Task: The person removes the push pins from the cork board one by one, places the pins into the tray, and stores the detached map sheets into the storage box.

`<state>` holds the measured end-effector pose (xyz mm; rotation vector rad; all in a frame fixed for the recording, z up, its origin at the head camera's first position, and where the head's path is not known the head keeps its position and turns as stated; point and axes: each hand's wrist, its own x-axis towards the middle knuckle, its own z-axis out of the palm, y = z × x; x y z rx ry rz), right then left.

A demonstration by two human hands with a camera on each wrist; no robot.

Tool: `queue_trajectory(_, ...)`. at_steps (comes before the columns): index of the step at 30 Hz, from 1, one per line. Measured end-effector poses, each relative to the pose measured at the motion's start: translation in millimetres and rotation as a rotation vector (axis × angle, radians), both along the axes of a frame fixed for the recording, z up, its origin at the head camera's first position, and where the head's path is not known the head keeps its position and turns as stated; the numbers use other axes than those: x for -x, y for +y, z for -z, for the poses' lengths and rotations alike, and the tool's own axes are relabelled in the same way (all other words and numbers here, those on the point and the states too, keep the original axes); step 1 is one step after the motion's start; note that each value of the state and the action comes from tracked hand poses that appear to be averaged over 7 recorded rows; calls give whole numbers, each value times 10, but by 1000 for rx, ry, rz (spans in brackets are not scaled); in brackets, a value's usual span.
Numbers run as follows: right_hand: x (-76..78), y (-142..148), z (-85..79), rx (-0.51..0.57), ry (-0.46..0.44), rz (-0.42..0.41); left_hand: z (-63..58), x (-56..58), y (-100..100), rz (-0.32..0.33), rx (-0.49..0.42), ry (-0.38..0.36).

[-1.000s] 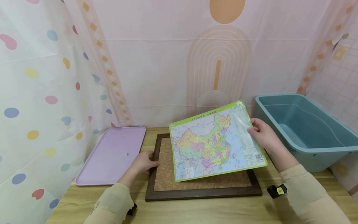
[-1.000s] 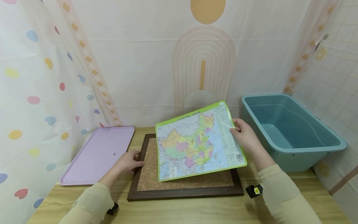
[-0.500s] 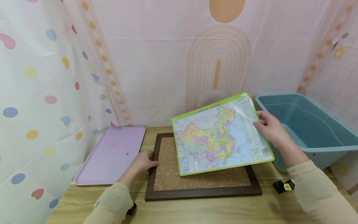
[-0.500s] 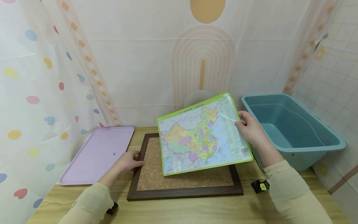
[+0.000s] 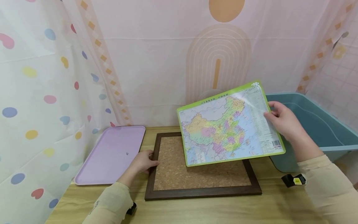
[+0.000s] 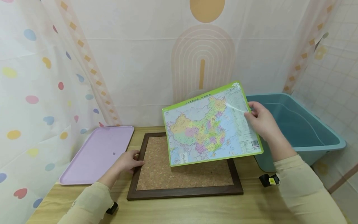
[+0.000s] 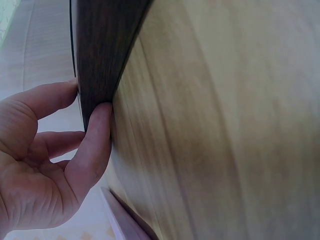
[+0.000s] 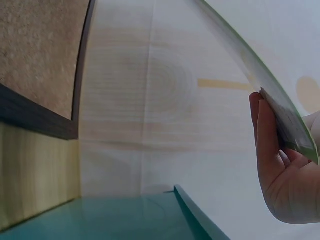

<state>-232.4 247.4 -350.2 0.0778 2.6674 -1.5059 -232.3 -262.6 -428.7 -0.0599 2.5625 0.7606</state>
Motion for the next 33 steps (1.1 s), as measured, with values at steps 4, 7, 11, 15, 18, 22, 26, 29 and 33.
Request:
queue_trajectory(4,6,1,-6,-16,-7,3,33,-92,-89,-13,8,-11)
queue_trajectory(7,13,5,1,-16,-11,4,57,-164,-158,-26,12,-19)
queue_trajectory(11,19,8,13,-23,-16,25,121,-264,-233,-36,12,-18)
queue_trajectory(15,22,12,29,-40,-23,41,191,-359,-306,-52,6,-23)
queue_trajectory(18,22,13,36,-60,-18,38,251,-429,-365,-63,4,-24)
queue_trajectory(22,31,-3,29,-84,-16,41,324,-526,-437,-76,4,-18)
queue_trajectory(26,48,3,51,-96,-15,49,355,-622,-513,-92,6,-18)
queue_trajectory(29,64,11,85,-101,6,64,386,-691,-574,-101,8,-21)
queue_trajectory(33,89,1,127,-114,45,95,417,-787,-646,-120,4,-25)
